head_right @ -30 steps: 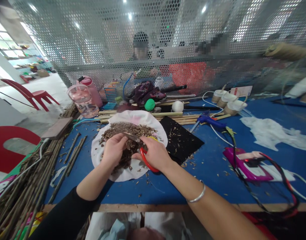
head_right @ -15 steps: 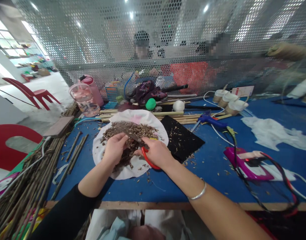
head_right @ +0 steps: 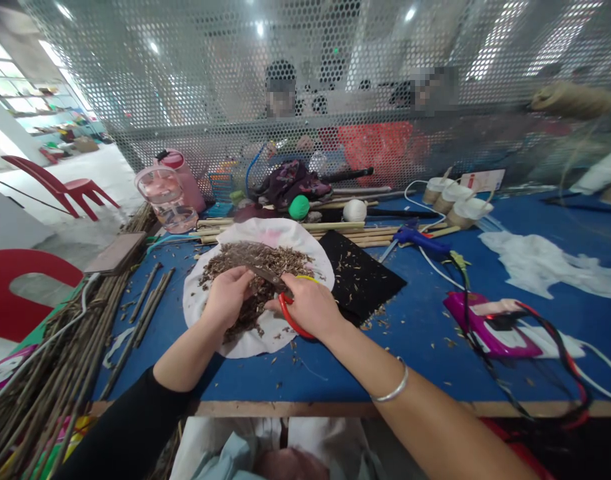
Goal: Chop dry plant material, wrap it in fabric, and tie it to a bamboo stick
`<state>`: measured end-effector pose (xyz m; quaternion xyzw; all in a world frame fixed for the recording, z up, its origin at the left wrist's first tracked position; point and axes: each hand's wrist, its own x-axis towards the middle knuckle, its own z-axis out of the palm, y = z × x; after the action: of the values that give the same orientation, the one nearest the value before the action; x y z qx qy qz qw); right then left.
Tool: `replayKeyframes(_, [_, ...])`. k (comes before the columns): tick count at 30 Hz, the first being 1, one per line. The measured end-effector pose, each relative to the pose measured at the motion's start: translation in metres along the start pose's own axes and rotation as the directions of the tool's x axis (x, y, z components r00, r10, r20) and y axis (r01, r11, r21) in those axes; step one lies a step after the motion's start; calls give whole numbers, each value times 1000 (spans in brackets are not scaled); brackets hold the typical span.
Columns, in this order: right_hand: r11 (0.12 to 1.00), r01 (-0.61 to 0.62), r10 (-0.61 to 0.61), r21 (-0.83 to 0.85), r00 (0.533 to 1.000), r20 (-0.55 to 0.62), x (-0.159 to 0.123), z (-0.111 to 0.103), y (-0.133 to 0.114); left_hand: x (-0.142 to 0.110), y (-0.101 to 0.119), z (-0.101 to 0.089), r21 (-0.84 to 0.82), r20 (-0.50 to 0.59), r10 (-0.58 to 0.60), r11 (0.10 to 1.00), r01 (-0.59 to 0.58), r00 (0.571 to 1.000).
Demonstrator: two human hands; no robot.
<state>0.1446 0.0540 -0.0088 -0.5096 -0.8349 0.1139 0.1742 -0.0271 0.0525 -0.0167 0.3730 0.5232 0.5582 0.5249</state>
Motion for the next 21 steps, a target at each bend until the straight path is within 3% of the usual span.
replayKeyframes(10, [991, 2, -2, 132, 1000, 0, 2, 1, 1, 0, -3, 1, 7, 43, -7, 1000, 7, 999])
replayKeyframes(16, [993, 16, -7, 114, 996, -85, 4, -1, 5, -3, 12, 1, -240, -45, -106, 966, 92, 993])
replayKeyframes(21, [989, 110, -101, 95, 990, -98, 4, 0, 6, -5, 19, 4, -316, -21, -132, 941, 119, 991])
